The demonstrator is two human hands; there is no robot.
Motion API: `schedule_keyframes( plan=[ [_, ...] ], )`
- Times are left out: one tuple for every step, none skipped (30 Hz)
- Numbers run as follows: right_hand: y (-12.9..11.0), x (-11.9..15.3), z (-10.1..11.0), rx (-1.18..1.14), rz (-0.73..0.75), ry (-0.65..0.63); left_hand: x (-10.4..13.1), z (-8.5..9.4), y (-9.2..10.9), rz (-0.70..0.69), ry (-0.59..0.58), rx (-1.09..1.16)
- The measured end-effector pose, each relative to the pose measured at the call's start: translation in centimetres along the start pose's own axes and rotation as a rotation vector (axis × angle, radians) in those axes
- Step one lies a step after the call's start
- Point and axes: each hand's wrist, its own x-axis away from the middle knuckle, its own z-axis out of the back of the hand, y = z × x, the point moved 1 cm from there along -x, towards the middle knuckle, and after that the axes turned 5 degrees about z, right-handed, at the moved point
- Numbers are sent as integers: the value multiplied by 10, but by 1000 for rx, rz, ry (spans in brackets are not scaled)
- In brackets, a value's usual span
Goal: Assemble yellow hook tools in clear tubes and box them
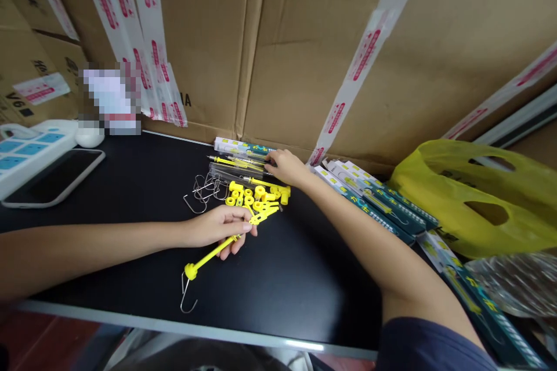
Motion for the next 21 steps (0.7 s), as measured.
schedule_keyframes(
  plan=[
    [2,-5,-3,-13,14,-16,0,0,0,0,-5,5],
    [4,-8,-5,-25,29,-29,1,0,1,-3,-9,8],
    [6,-10,-7,-36,43,-40,1,-1,1,-6,-11,8],
    [8,-11,-8,-43,55,-45,1,-1,2,-11,-11,6],
    [10,-11,-8,-48,64,-45,1,-1,2,-14,-8,3],
    [11,-11,-8,-50,71,-43,1,-1,2,-15,-5,-1],
    [12,-11,-8,-51,74,-38,1,-1,2,-15,-2,-4],
    [13,-11,-8,-51,76,-30,1,0,1,-14,0,-7],
    [14,-10,-8,-51,76,-22,1,0,1,-13,1,-8],
    [15,-10,-7,-52,78,-14,1,0,1,-13,0,-6],
    [15,-9,-7,-54,80,-7,1,0,0,-14,-2,-3],
    [15,-9,-6,-58,84,-2,1,0,0,-16,-4,0],
    [14,-9,-6,-64,90,0,1,-1,0,-20,-6,2],
    [14,-9,-6,-72,99,-2,1,-1,0,-24,-4,1],
    [14,-9,-6,-81,110,-7,1,-1,0,-28,-1,-4],
    [13,-9,-6,-92,121,-12,1,-1,0,-29,4,-10],
    [13,-10,-7,-105,131,-17,1,-1,0,-30,9,-16],
    [13,-11,-7,-121,141,-20,1,-1,0,-30,12,-22],
    [13,-12,-7,-138,147,-20,1,-1,0,-30,13,-25],
    [13,-13,-6,-156,149,-13,1,0,0,-29,11,-24],
    [13,-13,-5,-176,145,0,1,0,0,-29,8,-19]
  ],
)
